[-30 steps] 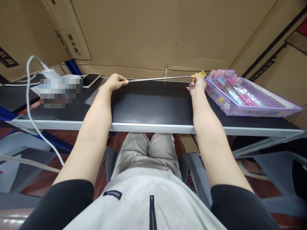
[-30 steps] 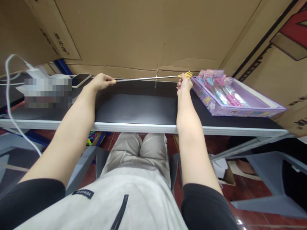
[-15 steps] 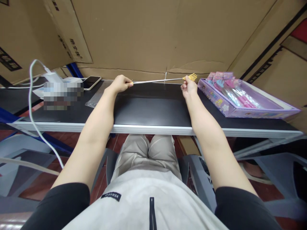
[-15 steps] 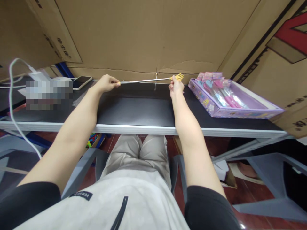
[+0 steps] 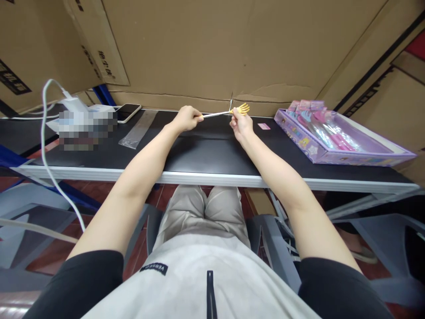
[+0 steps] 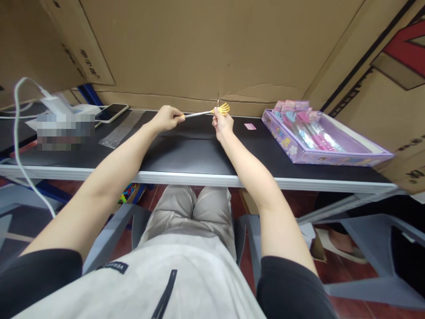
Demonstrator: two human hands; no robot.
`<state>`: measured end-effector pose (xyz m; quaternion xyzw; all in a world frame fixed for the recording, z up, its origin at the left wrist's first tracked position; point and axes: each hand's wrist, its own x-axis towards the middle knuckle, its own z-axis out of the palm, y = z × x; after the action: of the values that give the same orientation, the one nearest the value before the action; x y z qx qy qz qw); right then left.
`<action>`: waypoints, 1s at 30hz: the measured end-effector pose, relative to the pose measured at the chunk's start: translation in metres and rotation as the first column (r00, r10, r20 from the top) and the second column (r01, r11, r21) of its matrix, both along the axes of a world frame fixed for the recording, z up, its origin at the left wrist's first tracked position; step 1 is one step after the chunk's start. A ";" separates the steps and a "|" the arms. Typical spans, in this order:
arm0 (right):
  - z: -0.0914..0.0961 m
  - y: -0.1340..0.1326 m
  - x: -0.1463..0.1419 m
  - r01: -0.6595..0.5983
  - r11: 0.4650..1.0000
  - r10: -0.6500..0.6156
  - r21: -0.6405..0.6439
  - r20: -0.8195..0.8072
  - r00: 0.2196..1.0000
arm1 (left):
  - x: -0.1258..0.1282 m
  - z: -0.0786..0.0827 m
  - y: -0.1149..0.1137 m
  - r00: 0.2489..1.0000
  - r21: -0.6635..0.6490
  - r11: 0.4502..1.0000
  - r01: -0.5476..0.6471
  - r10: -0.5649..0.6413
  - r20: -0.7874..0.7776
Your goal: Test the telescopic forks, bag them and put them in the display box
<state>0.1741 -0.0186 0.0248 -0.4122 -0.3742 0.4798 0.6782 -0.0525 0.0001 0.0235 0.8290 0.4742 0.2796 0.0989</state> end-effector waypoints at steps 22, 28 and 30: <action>0.009 0.044 0.071 0.202 0.979 -0.201 -0.013 -0.138 0.970 | -0.041 0.014 -0.010 0.943 -0.126 0.936 -0.330 0.333 0.003; 0.015 0.032 0.087 0.269 0.960 -0.280 -0.082 -0.183 0.943 | -0.056 0.014 -0.013 0.910 -0.164 0.898 -0.409 0.415 0.001; 0.017 0.029 0.093 0.301 0.948 -0.315 -0.099 -0.201 0.927 | -0.062 0.013 -0.014 0.909 -0.171 0.896 -0.410 0.416 -0.003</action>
<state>0.2673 0.0099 0.0413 -0.4341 -0.2133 0.4212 0.7672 -0.1148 -0.0136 0.0368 0.6935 0.6593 0.2670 0.1144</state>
